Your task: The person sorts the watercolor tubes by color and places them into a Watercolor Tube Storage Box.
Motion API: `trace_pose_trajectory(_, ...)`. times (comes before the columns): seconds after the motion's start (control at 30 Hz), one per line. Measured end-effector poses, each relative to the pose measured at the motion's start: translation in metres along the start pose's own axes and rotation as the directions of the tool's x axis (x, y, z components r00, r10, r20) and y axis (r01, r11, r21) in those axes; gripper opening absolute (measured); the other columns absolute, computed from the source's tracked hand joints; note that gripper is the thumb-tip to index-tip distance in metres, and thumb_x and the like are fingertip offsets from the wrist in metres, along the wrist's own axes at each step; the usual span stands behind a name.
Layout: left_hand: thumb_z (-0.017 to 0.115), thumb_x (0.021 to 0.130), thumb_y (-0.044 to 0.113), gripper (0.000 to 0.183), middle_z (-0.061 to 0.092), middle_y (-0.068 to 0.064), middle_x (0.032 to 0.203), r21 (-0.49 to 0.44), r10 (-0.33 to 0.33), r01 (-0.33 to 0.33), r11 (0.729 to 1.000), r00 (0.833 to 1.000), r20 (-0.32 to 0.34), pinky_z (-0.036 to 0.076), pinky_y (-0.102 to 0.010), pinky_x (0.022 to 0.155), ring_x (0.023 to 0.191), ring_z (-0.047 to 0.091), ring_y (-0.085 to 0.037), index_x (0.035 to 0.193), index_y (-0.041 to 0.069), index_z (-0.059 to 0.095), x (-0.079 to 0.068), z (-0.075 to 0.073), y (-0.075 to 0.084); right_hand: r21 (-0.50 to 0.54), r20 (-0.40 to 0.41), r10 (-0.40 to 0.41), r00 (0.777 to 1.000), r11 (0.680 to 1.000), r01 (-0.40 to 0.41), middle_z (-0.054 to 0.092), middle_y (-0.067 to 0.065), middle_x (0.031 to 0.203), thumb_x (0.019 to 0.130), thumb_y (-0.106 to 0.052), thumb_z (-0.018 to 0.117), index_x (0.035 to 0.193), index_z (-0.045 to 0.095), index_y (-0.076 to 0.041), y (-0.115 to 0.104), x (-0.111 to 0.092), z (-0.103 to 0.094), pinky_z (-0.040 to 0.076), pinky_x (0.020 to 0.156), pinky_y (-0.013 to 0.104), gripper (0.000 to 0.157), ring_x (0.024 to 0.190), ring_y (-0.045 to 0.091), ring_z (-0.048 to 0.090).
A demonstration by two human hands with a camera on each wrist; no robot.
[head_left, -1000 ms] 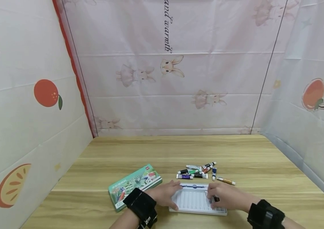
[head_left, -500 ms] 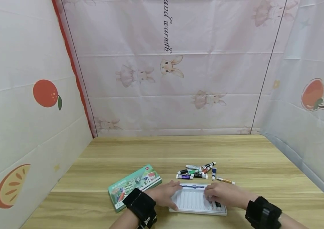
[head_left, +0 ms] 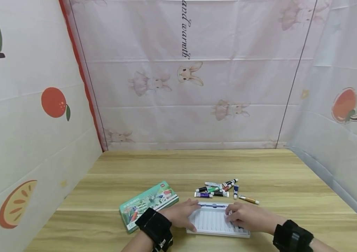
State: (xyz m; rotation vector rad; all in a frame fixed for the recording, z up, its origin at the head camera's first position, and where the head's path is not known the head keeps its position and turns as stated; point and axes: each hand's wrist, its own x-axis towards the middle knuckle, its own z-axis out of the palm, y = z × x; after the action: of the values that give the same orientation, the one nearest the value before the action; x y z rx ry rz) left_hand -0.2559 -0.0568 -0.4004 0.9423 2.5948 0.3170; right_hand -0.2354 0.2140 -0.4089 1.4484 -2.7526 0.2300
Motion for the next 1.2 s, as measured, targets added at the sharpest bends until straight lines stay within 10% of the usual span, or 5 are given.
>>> trace_pose_trajectory(0.33, 0.073, 0.076, 0.032, 0.073, 0.036, -0.009, 0.156, 0.005, 0.007, -0.007, 1.0, 1.0, -0.008, 0.031, -0.044, 0.118, 0.143, 0.03, -0.032, 0.141, 0.013, 0.044, -0.002, 0.001, -0.002, 0.199, -0.023, 0.138, 0.99, 0.971, -0.13, 0.068, 0.011, 0.11, 0.084, -0.006, 0.061, 0.106, 0.071, -0.01, 0.013, 0.015, -0.01, 0.06, 0.077, 0.033, 0.025, 0.095, 0.019, 0.065)
trace_pose_trajectory(0.53, 0.072, 0.077, 0.034, 0.073, 0.037, -0.009, 0.155, 0.036, 0.009, -0.009, 0.999, 1.0, -0.012, 0.033, -0.043, 0.117, 0.142, 0.032, -0.031, 0.141, 0.014, 0.044, -0.001, 0.0, 0.0, 0.015, -0.201, 0.143, 0.969, 0.99, -0.143, 0.07, 0.012, 0.095, 0.082, 0.003, 0.061, 0.098, 0.072, -0.003, 0.045, 0.058, -0.012, 0.059, 0.07, 0.031, 0.02, 0.084, 0.023, 0.067)
trace_pose_trajectory(0.77, 0.071, 0.079, 0.034, 0.072, 0.036, -0.005, 0.157, 0.007, -0.008, 0.008, 1.0, 1.0, 0.024, 0.034, -0.043, 0.117, 0.144, 0.029, -0.028, 0.142, 0.016, 0.043, 0.0, 0.002, 0.0, -0.07, -0.154, 0.281, 0.947, 0.953, -0.294, 0.07, 0.009, 0.089, 0.083, -0.009, 0.066, 0.097, 0.069, -0.006, 0.073, 0.097, 0.002, 0.054, 0.067, 0.032, 0.015, 0.072, 0.019, 0.061)
trace_pose_trajectory(1.2, 0.071, 0.081, 0.032, 0.069, 0.035, -0.004, 0.157, -0.001, -0.028, 0.028, 1.0, 0.998, 0.048, 0.033, -0.04, 0.118, 0.145, 0.028, -0.027, 0.142, 0.015, 0.043, 0.001, -0.001, 0.0, -0.072, -0.115, 0.268, 0.956, 0.958, -0.277, 0.073, 0.006, 0.076, 0.079, -0.009, 0.07, 0.084, 0.073, -0.007, 0.081, 0.115, 0.012, 0.055, 0.062, 0.033, 0.007, 0.067, 0.014, 0.061)
